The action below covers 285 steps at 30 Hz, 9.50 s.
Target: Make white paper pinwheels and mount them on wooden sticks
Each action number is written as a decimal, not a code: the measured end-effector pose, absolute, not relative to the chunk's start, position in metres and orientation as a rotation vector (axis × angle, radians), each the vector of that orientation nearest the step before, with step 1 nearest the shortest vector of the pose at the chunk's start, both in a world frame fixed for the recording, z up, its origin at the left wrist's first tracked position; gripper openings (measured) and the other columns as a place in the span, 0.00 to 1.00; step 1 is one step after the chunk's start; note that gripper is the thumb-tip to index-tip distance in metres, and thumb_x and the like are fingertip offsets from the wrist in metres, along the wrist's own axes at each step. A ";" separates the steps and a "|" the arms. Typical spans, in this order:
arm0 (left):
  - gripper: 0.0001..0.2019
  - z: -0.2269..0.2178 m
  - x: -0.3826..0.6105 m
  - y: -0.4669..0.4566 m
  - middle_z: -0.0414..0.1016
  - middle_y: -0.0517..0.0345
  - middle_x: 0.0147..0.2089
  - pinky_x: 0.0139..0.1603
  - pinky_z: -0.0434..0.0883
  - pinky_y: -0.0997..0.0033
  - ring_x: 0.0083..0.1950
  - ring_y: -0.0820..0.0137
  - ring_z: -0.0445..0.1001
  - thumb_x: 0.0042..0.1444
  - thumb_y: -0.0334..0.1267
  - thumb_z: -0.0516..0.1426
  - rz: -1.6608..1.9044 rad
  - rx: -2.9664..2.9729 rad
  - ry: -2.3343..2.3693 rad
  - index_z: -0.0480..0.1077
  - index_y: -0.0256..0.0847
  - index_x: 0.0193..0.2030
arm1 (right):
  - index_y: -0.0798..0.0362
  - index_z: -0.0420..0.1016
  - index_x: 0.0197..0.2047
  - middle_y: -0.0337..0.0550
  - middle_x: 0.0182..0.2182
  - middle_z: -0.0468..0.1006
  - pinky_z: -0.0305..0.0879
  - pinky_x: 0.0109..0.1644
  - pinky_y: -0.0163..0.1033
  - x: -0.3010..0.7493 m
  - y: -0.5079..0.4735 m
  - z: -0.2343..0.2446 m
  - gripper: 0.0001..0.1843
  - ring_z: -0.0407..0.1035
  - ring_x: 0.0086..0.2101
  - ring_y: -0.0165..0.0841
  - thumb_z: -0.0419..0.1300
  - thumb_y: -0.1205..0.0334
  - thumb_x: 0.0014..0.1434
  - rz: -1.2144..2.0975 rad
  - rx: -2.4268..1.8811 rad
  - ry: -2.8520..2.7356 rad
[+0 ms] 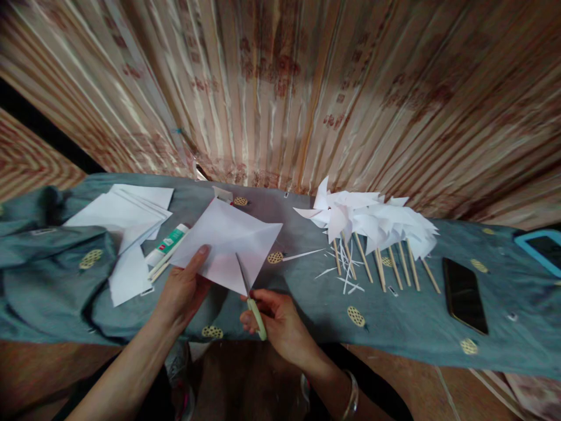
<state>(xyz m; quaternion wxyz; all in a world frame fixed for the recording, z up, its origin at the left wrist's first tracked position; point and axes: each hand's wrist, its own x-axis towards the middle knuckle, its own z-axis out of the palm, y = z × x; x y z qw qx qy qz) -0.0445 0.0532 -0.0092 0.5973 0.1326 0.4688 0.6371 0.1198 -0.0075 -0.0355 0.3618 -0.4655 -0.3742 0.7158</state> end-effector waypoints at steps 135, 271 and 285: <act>0.14 -0.021 -0.047 0.058 0.82 0.52 0.36 0.43 0.73 0.67 0.37 0.65 0.78 0.40 0.35 0.68 1.510 0.724 1.150 0.78 0.36 0.36 | 0.57 0.73 0.42 0.41 0.26 0.76 0.63 0.28 0.31 0.100 -0.012 -0.037 0.30 0.70 0.25 0.27 0.65 0.38 0.49 1.910 -1.129 -1.220; 0.15 -0.020 -0.038 0.040 0.82 0.51 0.38 0.41 0.72 0.66 0.35 0.64 0.77 0.37 0.38 0.69 1.336 0.598 1.150 0.78 0.36 0.35 | 0.53 0.67 0.28 0.32 0.17 0.72 0.61 0.22 0.30 0.091 0.001 -0.030 0.24 0.65 0.18 0.25 0.71 0.46 0.39 1.779 -1.345 -1.013; 0.13 -0.019 -0.035 0.038 0.82 0.54 0.35 0.39 0.72 0.67 0.33 0.65 0.77 0.36 0.36 0.69 1.301 0.575 1.141 0.78 0.39 0.32 | 0.55 0.72 0.38 0.32 0.17 0.72 0.61 0.23 0.31 0.095 0.003 -0.028 0.24 0.64 0.18 0.25 0.71 0.50 0.41 1.768 -1.276 -1.028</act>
